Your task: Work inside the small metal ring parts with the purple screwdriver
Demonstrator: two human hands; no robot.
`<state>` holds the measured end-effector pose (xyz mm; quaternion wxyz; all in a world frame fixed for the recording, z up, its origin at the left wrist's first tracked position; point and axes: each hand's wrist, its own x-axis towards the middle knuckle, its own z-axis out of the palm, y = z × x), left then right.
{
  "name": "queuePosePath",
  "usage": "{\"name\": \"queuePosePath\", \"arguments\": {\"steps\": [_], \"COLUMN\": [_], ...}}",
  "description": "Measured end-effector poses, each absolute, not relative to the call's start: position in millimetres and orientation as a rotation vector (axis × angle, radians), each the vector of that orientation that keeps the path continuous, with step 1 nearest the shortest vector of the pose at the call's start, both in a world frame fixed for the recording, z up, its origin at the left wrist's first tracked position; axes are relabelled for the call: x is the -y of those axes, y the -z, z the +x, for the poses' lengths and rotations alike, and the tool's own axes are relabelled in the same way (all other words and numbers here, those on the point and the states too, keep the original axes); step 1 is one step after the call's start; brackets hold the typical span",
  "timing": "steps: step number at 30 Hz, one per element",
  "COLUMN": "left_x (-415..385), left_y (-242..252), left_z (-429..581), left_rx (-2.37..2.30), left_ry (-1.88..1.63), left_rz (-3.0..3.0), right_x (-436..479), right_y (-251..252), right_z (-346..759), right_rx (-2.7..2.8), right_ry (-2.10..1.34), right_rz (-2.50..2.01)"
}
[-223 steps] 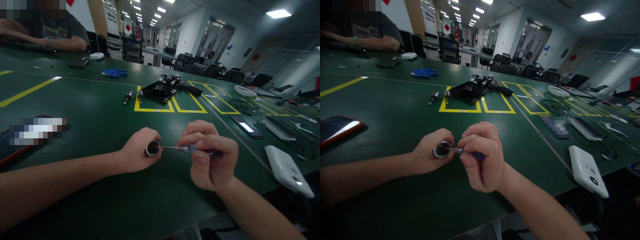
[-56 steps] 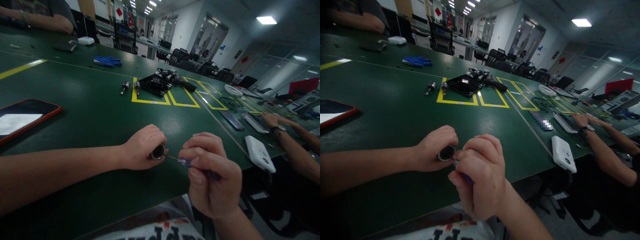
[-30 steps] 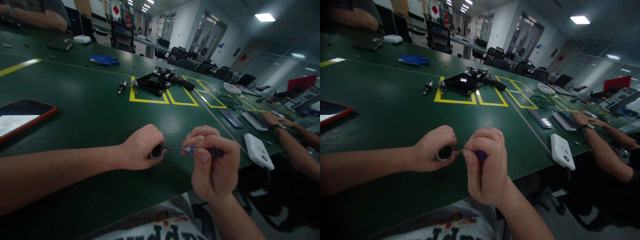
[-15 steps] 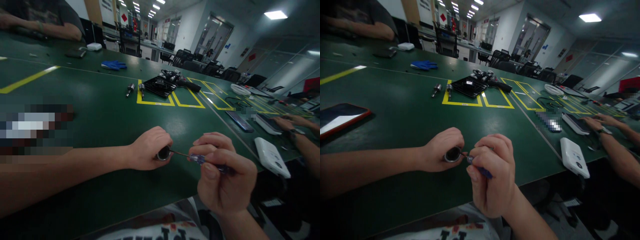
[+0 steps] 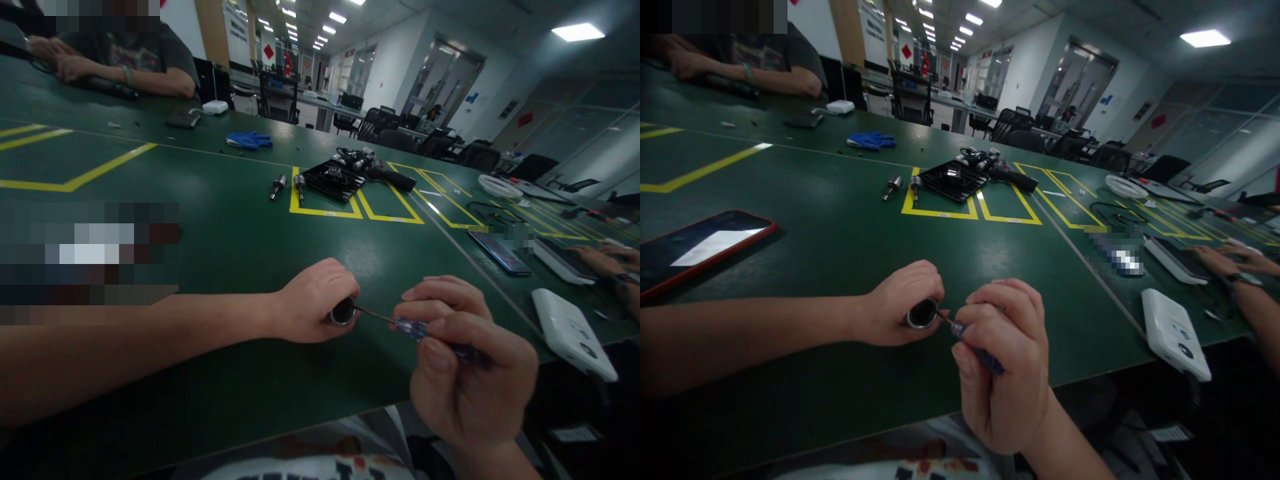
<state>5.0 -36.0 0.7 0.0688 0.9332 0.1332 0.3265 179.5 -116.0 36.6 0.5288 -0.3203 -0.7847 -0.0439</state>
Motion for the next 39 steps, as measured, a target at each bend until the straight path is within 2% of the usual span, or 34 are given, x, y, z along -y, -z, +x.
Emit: {"name": "queuePosePath", "arguments": {"steps": [25, 39], "left_x": [35.4, 35.2], "left_y": [-1.6, -0.2], "left_z": [6.3, 7.3], "left_rx": [-0.421, -0.457], "left_ry": [-1.016, -0.949], "left_rz": [2.783, 2.792], "right_x": [122.2, 124.9], "right_y": [-45.0, -46.2], "right_z": [178.8, 173.4], "right_rx": [1.86, 1.964], "right_ry": [0.105, 0.241], "right_rz": [-0.786, -0.777]}}
